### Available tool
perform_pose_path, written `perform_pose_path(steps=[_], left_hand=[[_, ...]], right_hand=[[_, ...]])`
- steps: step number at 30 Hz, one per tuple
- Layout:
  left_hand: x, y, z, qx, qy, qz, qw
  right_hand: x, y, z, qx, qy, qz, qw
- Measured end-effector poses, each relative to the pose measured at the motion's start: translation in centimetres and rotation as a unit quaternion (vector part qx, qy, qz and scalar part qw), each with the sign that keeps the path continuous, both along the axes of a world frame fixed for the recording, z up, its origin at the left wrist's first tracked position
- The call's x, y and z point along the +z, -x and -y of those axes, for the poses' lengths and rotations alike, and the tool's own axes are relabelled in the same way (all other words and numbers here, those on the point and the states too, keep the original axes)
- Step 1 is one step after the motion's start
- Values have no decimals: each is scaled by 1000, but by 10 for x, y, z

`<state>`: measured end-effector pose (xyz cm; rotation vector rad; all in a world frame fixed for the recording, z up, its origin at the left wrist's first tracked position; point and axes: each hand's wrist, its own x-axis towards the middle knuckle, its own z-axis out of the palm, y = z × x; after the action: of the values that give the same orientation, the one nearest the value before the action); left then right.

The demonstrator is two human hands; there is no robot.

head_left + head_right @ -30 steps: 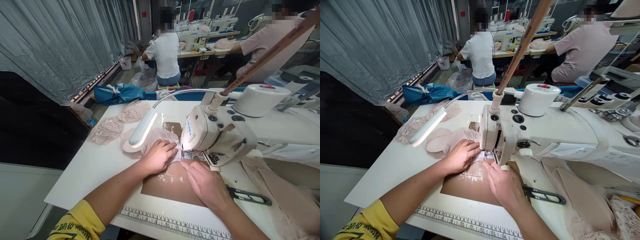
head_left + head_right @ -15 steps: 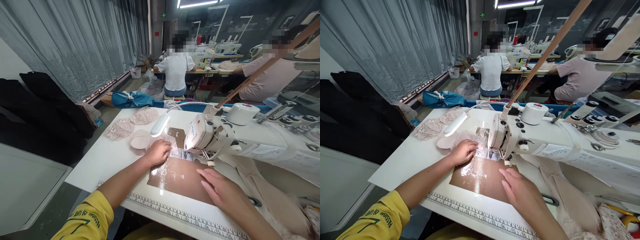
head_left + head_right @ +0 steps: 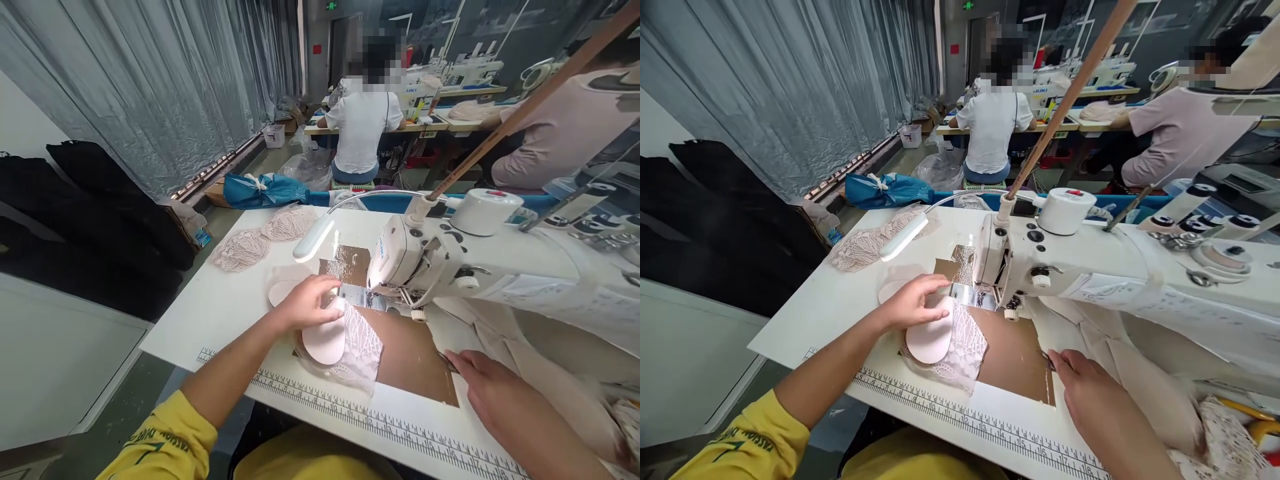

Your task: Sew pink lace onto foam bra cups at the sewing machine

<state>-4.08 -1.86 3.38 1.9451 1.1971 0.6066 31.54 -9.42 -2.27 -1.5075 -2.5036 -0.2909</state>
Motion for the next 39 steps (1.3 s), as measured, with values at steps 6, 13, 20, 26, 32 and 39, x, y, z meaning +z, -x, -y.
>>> perform_pose_path(steps=[6,13,20,26,32,39], left_hand=[[-18,1,-12,13,136,48,989],[-22,-4,-4,-99,175,145,969],[-25,3,-7,-185,196,130,954],[-6,40,-18,-42,142,-34,988],[5,7,2,-88,-16,44,995],[-15,-9,6,-130,174,115,969]], right_hand=[[1,-5,-1,-8,18,-54,998],[33,55,-1,-64,189,-270,942],[48,139,-29,-32,358,-361,861],[38,139,-31,-67,366,-373,850],[39,139,-28,-54,357,-384,850],[31,133,-29,-16,338,-449,827]])
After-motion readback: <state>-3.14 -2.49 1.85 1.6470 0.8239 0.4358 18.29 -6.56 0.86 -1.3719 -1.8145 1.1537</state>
